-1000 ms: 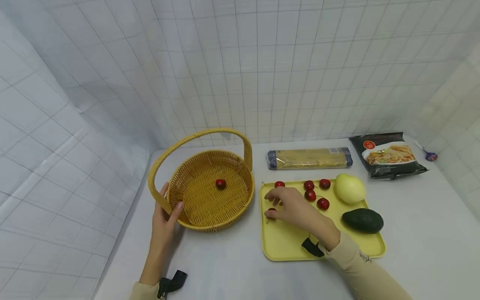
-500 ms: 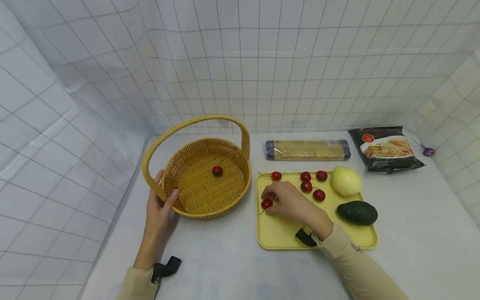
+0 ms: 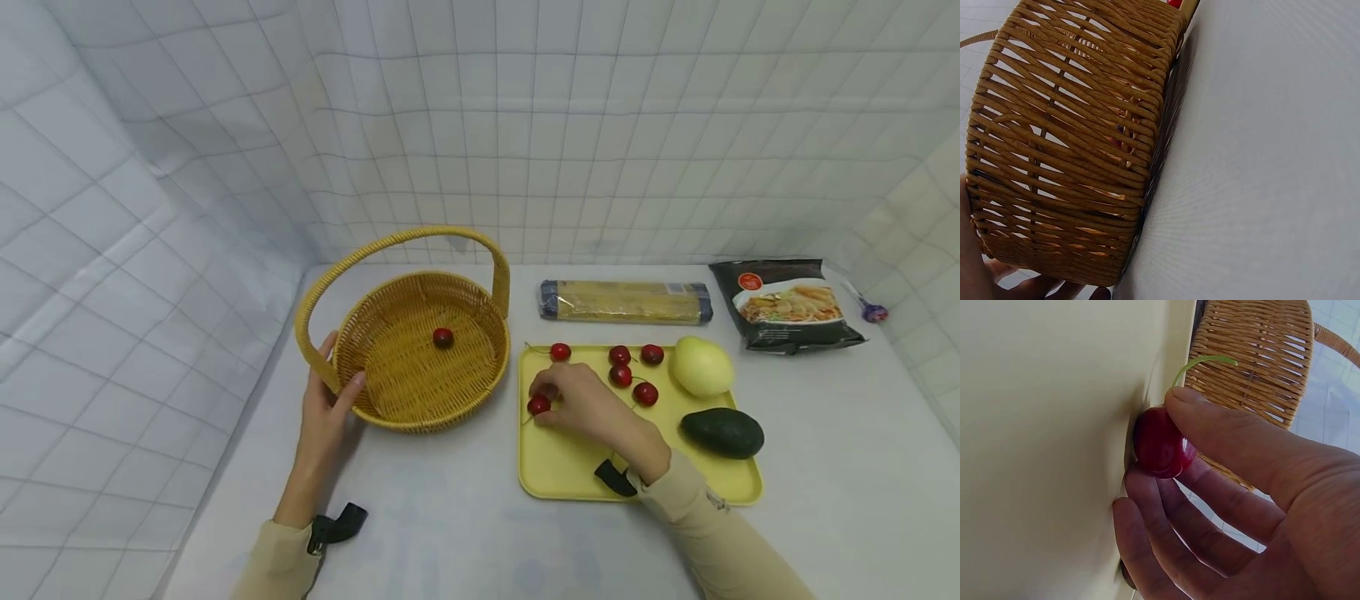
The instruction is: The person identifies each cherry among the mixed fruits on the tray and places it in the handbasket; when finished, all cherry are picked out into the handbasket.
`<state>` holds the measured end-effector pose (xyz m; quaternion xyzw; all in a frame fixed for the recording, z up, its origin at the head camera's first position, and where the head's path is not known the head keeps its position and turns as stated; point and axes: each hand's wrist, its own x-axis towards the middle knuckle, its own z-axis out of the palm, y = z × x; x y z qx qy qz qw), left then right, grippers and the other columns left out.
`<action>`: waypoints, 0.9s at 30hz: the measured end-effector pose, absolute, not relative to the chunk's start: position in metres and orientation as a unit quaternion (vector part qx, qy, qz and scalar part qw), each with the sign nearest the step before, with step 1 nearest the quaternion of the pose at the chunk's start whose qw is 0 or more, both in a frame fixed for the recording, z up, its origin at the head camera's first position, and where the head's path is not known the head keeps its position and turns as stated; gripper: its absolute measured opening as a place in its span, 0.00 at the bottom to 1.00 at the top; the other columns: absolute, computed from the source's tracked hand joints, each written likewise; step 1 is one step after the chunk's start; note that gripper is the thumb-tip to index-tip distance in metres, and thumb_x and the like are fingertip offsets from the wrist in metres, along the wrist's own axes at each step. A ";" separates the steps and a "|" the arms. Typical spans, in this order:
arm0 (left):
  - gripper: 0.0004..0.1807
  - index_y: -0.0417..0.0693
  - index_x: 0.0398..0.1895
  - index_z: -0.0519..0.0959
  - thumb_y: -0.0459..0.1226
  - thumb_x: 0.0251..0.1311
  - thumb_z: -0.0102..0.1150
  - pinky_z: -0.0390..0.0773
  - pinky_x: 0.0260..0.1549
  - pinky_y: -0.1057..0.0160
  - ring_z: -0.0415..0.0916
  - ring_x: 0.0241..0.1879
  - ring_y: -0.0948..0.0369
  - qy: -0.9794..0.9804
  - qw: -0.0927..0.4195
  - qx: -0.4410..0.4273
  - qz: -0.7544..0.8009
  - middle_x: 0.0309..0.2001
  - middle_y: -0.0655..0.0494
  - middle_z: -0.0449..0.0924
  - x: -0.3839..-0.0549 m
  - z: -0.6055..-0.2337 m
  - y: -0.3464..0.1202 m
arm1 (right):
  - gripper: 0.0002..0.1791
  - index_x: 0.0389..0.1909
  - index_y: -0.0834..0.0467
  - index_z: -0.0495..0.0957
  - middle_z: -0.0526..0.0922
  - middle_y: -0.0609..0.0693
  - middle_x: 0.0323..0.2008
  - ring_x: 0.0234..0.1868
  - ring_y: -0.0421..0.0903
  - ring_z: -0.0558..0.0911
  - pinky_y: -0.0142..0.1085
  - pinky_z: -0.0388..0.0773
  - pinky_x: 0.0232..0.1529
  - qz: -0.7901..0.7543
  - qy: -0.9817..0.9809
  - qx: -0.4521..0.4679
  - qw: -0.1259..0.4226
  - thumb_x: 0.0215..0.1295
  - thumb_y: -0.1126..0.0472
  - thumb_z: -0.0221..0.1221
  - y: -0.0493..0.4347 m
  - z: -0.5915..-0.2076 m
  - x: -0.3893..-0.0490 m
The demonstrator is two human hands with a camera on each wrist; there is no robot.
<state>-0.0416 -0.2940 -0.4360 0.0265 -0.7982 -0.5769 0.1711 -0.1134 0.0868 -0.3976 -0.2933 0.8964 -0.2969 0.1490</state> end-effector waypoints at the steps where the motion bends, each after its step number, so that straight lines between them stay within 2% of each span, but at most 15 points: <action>1: 0.39 0.60 0.85 0.55 0.31 0.76 0.55 0.67 0.62 0.77 0.63 0.76 0.49 -0.796 0.169 0.025 -0.581 0.82 0.52 0.58 -0.042 -0.436 -0.293 | 0.13 0.43 0.56 0.88 0.87 0.45 0.37 0.40 0.43 0.81 0.41 0.79 0.48 -0.296 0.897 -0.294 0.146 0.57 0.62 0.77 0.088 -0.398 -0.113; 5: 0.40 0.66 0.85 0.54 0.33 0.77 0.55 0.68 0.61 0.77 0.64 0.75 0.48 -0.799 0.156 0.035 -0.580 0.82 0.51 0.59 -0.038 -0.439 -0.289 | 0.13 0.42 0.55 0.88 0.87 0.45 0.36 0.39 0.43 0.81 0.40 0.79 0.46 -0.301 0.898 -0.293 0.135 0.56 0.63 0.78 0.091 -0.400 -0.110; 9: 0.40 0.66 0.85 0.54 0.33 0.77 0.55 0.68 0.59 0.79 0.62 0.77 0.49 -0.808 0.154 0.050 -0.567 0.82 0.52 0.58 -0.029 -0.441 -0.289 | 0.13 0.42 0.56 0.87 0.87 0.44 0.35 0.39 0.42 0.83 0.39 0.80 0.45 -0.309 0.892 -0.301 0.132 0.57 0.63 0.78 0.092 -0.401 -0.104; 15: 0.40 0.65 0.85 0.54 0.31 0.77 0.54 0.71 0.57 0.78 0.67 0.72 0.58 -0.806 0.159 0.039 -0.570 0.82 0.50 0.58 -0.029 -0.439 -0.293 | 0.13 0.43 0.56 0.87 0.88 0.44 0.37 0.40 0.42 0.84 0.39 0.81 0.45 -0.321 0.895 -0.290 0.111 0.58 0.62 0.77 0.091 -0.395 -0.102; 19: 0.40 0.65 0.85 0.55 0.31 0.77 0.55 0.71 0.57 0.78 0.68 0.71 0.61 -0.805 0.165 0.042 -0.568 0.82 0.52 0.57 -0.031 -0.438 -0.294 | 0.13 0.44 0.54 0.87 0.88 0.44 0.39 0.41 0.43 0.85 0.39 0.82 0.44 -0.331 0.896 -0.281 0.096 0.60 0.61 0.77 0.093 -0.388 -0.106; 27: 0.40 0.63 0.85 0.55 0.29 0.75 0.55 0.73 0.55 0.77 0.70 0.69 0.58 -0.793 0.175 0.029 -0.582 0.81 0.50 0.59 -0.041 -0.439 -0.294 | 0.20 0.54 0.59 0.85 0.88 0.48 0.46 0.43 0.45 0.87 0.41 0.86 0.46 -0.406 0.869 -0.283 -0.001 0.63 0.61 0.75 0.093 -0.377 -0.107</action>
